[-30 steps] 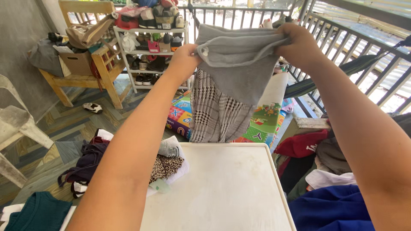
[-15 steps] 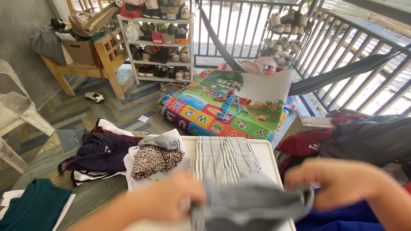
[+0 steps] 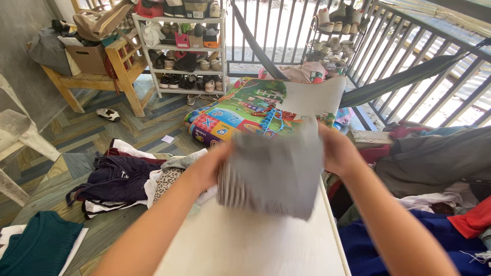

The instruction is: The person folds various clothing items including a white shirt, a dark green top, and a black-and-white patterned garment on a small white table.

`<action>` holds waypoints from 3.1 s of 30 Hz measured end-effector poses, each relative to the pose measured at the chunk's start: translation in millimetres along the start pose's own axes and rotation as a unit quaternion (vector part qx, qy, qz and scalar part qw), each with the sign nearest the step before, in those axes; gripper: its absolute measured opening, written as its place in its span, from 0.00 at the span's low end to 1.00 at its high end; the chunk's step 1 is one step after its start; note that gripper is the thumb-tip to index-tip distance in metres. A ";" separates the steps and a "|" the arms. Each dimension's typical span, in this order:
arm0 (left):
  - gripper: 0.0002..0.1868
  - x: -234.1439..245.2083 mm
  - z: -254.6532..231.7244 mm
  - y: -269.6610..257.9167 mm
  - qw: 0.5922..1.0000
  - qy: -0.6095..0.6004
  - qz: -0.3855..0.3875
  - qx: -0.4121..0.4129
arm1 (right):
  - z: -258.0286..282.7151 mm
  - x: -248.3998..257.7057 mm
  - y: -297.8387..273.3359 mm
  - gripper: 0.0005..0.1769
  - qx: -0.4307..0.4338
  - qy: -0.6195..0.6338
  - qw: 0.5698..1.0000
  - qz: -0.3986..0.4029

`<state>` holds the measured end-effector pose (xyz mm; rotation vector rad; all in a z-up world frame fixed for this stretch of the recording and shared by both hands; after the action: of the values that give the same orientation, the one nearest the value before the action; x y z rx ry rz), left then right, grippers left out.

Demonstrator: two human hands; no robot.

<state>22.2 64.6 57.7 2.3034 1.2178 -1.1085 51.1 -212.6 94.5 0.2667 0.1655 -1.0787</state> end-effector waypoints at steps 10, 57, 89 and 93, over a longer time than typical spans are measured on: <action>0.22 228.5 96.8 52.1 0.848 0.450 -0.276 -0.045 | -233.4 91.6 -24.6 0.26 -0.301 -0.312 0.900 -0.045; 0.26 -123.7 -273.5 81.4 0.886 0.224 -0.107 -0.392 | 268.0 -11.7 64.2 0.03 0.162 -0.252 0.936 -0.187; 0.52 35.0 129.7 -30.4 0.490 0.868 0.072 0.042 | -131.2 -110.3 -67.3 0.37 -0.166 -0.842 0.473 0.201; 0.47 51.7 107.2 3.6 0.474 0.879 0.037 -0.012 | -131.1 -82.3 -22.7 0.39 -0.066 -0.880 0.454 0.120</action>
<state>-10.0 29.7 -51.5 2.8318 1.2037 2.0578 -7.7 -114.5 -12.2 -1.0521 -1.6532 -0.5675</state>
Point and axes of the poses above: each hand's wrist, its own y-axis towards the middle knuckle, its own x-axis out of the back of the hand, z = x × y, the point moved 9 cm from there along y, towards the middle knuckle, and after that the axes turned 14 degrees about -y, right-handed, at the moved point
